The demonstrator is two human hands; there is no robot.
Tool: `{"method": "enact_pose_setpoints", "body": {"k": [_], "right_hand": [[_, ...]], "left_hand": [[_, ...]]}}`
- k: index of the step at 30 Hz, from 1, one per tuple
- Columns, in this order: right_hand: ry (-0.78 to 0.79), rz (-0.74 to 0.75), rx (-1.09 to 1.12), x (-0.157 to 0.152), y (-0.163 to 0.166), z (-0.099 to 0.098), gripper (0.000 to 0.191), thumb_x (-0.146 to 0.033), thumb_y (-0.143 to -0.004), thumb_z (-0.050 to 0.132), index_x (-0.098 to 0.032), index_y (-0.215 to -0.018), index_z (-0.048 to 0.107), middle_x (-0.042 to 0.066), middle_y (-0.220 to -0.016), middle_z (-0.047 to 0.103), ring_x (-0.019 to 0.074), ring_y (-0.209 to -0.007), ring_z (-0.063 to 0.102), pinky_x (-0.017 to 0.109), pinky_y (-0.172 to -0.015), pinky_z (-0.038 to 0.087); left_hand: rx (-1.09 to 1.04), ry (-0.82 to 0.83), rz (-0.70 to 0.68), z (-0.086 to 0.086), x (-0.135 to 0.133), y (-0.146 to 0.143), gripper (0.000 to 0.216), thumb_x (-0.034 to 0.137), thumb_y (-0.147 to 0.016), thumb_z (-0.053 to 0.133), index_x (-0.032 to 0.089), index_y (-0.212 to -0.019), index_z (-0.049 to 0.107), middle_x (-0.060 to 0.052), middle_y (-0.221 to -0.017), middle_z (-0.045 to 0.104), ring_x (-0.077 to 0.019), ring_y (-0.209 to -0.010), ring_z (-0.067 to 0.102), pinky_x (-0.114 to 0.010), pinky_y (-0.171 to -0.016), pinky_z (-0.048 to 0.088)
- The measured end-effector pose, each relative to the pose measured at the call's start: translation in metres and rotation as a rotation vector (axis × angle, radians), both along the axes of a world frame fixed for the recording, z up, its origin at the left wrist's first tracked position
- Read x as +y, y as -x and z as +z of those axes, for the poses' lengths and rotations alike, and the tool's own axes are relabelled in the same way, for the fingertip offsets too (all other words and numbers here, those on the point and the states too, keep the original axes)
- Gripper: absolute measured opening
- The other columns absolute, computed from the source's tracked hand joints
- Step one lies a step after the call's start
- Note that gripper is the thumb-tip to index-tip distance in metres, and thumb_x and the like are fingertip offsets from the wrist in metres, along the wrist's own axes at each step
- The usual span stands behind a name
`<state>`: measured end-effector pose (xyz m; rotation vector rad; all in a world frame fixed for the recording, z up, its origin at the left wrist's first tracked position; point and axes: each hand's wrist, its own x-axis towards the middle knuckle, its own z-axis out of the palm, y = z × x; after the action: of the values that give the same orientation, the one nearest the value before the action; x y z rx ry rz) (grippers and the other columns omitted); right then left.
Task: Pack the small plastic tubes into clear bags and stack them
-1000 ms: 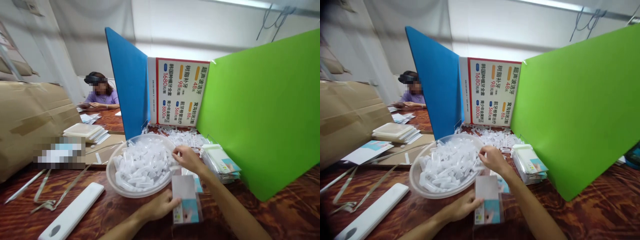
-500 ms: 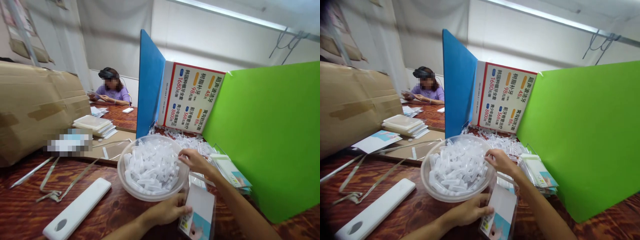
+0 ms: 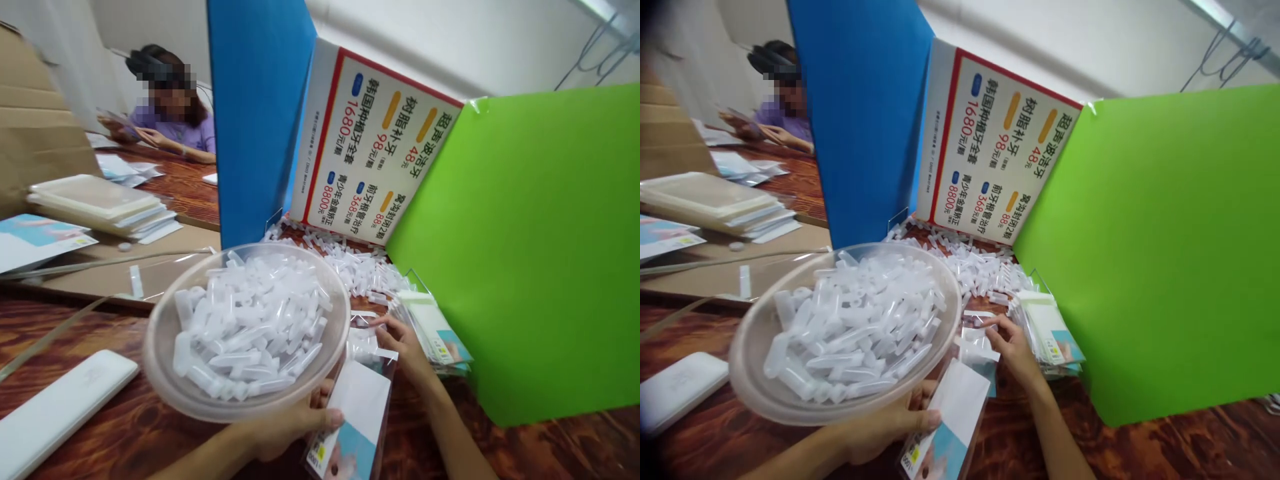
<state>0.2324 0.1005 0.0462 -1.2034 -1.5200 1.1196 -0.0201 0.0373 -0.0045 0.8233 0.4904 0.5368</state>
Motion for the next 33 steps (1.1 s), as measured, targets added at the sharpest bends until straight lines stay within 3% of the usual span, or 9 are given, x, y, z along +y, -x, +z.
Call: {"method": "enact_pose_setpoints", "body": {"k": [5,8,12,16,21,23,26,28,33], "right_hand": [[0.216,0.209,0.280,-0.008,0.000,-0.008,0.032,-0.050,-0.078,0.081,-0.020,-0.085,0.073,0.001,-0.082,0.057,0.0124,-0.064,0.049,0.025,-0.058,0.042],[0.178,0.332,0.189,-0.008,0.001,-0.006,0.029,-0.047,-0.082,0.079,-0.019,-0.086,0.075,0.002,-0.083,0.059,0.0137,-0.071,0.052,0.025,-0.063,0.042],[0.104,0.551,0.016,-0.008,0.004,0.001,0.042,-0.057,-0.085,0.073,-0.017,-0.097,0.079,0.005,-0.090,0.062,0.0168,-0.081,0.055,0.027,-0.072,0.045],[0.128,0.694,-0.005,-0.017,0.016,0.004,0.041,-0.057,-0.084,0.074,-0.019,-0.099,0.082,0.005,-0.089,0.067,0.0178,-0.083,0.059,0.028,-0.078,0.048],[0.197,0.920,-0.018,-0.024,0.024,0.003,0.047,-0.061,-0.089,0.066,-0.017,-0.098,0.082,0.004,-0.078,0.069,0.0176,-0.076,0.063,0.027,-0.073,0.050],[0.132,0.784,-0.051,-0.018,0.025,0.003,0.048,-0.059,-0.094,0.059,-0.016,-0.093,0.081,0.005,-0.078,0.069,0.0175,-0.074,0.062,0.027,-0.071,0.049],[-0.123,0.334,-0.222,0.001,0.030,-0.002,0.035,-0.043,-0.099,0.057,-0.017,-0.089,0.077,0.004,-0.078,0.067,0.0172,-0.073,0.059,0.028,-0.070,0.046],[-0.310,0.136,-0.447,0.016,0.038,-0.010,0.019,-0.028,-0.097,0.060,-0.017,-0.094,0.075,0.005,-0.087,0.067,0.0193,-0.082,0.058,0.031,-0.078,0.045],[-0.470,0.053,-0.993,0.032,0.060,-0.031,0.018,-0.017,-0.095,0.057,-0.014,-0.102,0.073,0.014,-0.104,0.067,0.0281,-0.097,0.055,0.042,-0.088,0.042]], "left_hand": [[0.000,0.062,-0.021,0.001,0.000,0.000,0.040,0.045,-0.074,0.086,0.017,-0.099,0.071,-0.002,-0.084,0.075,-0.0147,-0.072,0.065,-0.027,-0.077,0.050],[-0.022,0.098,-0.067,0.003,0.000,0.000,0.044,0.046,-0.077,0.084,0.016,-0.106,0.071,-0.006,-0.090,0.076,-0.0167,-0.077,0.067,-0.028,-0.078,0.051],[-0.001,0.124,-0.060,0.005,0.000,0.002,0.051,0.051,-0.081,0.078,0.017,-0.118,0.069,-0.009,-0.100,0.075,-0.0221,-0.090,0.069,-0.031,-0.081,0.052],[0.039,0.027,-0.112,0.010,0.002,0.003,0.053,0.056,-0.085,0.073,0.019,-0.123,0.069,-0.008,-0.104,0.074,-0.0239,-0.096,0.067,-0.032,-0.087,0.049],[0.149,-0.236,-0.224,0.021,0.004,0.005,0.050,0.058,-0.087,0.069,0.020,-0.120,0.072,-0.006,-0.110,0.071,-0.0256,-0.103,0.062,-0.031,-0.090,0.044],[0.174,-0.248,-0.214,0.026,0.004,0.006,0.048,0.056,-0.088,0.068,0.020,-0.120,0.073,-0.005,-0.106,0.072,-0.0241,-0.097,0.062,-0.029,-0.085,0.044],[0.187,-0.227,-0.169,0.028,0.003,0.007,0.046,0.054,-0.089,0.068,0.020,-0.120,0.073,-0.004,-0.101,0.073,-0.0221,-0.091,0.062,-0.027,-0.081,0.043],[0.178,-0.210,-0.146,0.026,0.002,0.007,0.046,0.052,-0.089,0.068,0.019,-0.120,0.072,-0.005,-0.100,0.072,-0.0221,-0.090,0.062,-0.028,-0.081,0.044],[0.163,-0.139,-0.076,0.015,0.001,0.005,0.053,0.057,-0.082,0.073,0.014,-0.114,0.072,-0.005,-0.090,0.072,-0.0198,-0.080,0.061,-0.027,-0.072,0.042]]}}
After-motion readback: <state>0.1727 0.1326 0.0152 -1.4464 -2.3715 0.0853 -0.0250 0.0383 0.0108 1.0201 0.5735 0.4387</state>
